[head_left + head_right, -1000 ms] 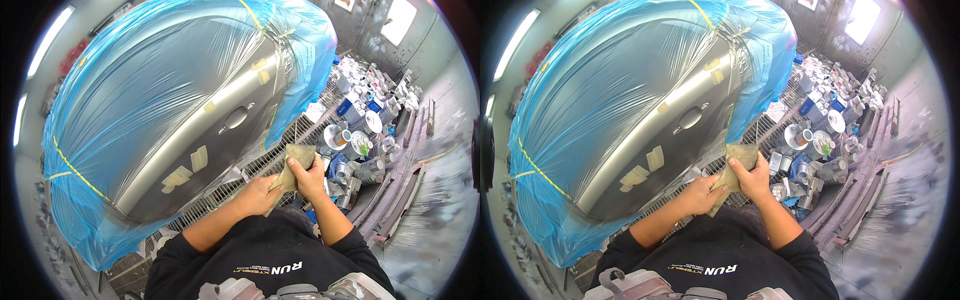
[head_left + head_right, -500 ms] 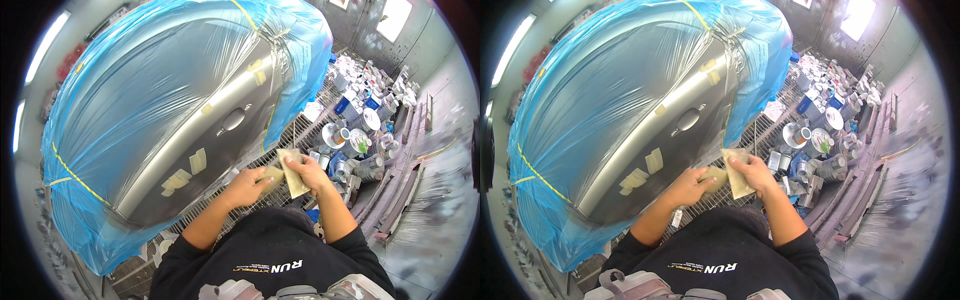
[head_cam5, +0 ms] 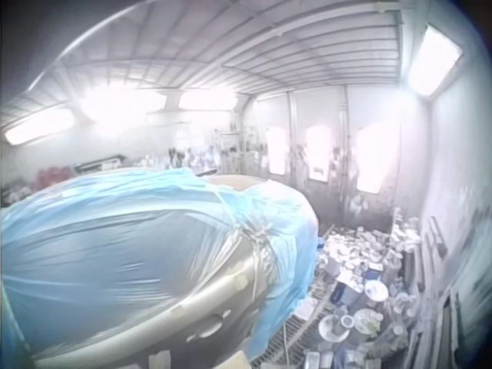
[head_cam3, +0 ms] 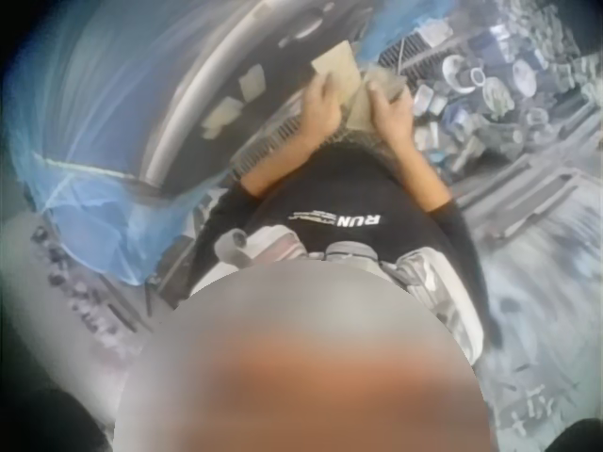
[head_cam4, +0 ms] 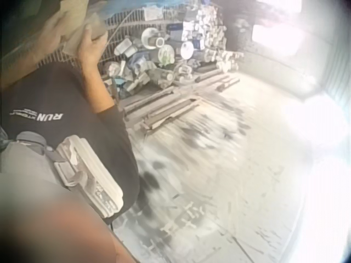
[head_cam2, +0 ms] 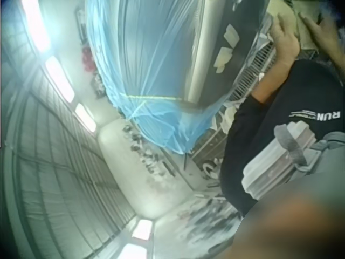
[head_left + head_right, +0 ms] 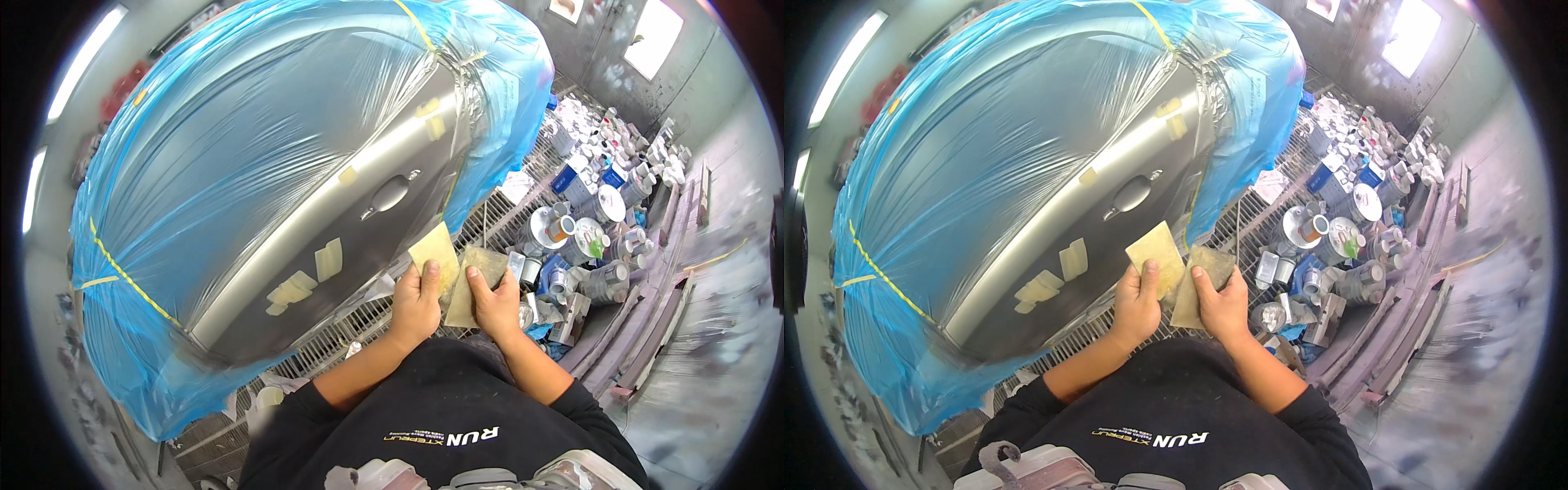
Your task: The person applies body filler to a car's rear trunk lid using a spreader. They smooth the filler across the surface in multiple passes, working on different sections of the panel.
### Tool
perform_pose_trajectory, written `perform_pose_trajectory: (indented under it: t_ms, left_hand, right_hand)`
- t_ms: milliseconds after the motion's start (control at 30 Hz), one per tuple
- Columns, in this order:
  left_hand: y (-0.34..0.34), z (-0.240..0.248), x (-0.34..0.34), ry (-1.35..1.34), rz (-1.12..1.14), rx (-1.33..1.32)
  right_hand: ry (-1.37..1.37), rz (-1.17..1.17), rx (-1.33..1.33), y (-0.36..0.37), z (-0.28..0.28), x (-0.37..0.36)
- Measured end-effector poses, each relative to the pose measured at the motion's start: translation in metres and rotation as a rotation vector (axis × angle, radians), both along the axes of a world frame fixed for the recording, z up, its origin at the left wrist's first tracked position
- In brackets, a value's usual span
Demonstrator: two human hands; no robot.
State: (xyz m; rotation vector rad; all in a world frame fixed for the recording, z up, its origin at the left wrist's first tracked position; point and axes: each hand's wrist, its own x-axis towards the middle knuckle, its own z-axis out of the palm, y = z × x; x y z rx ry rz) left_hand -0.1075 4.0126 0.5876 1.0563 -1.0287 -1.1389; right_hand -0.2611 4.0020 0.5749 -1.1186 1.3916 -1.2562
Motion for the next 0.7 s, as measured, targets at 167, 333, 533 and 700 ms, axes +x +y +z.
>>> perform_pose_trajectory:
  t_ms: [167,333,533,700]
  left_hand:
    - [0.004,0.001,-0.001,-0.105,-0.110,0.194]
    - [0.020,-0.008,-0.006,-0.151,-0.275,0.074]
    - [0.022,-0.024,0.015,-0.281,-0.644,0.210]
    - [0.028,-0.023,0.021,0.094,-0.739,0.287]
  right_hand:
    - [-0.077,-0.040,0.023,0.002,0.000,0.002]
    - [-0.031,0.059,-0.002,0.005,0.000,0.003]
    - [0.012,0.246,-0.044,0.003,0.014,0.005]
    - [0.228,0.362,-0.007,-0.011,0.030,0.004]
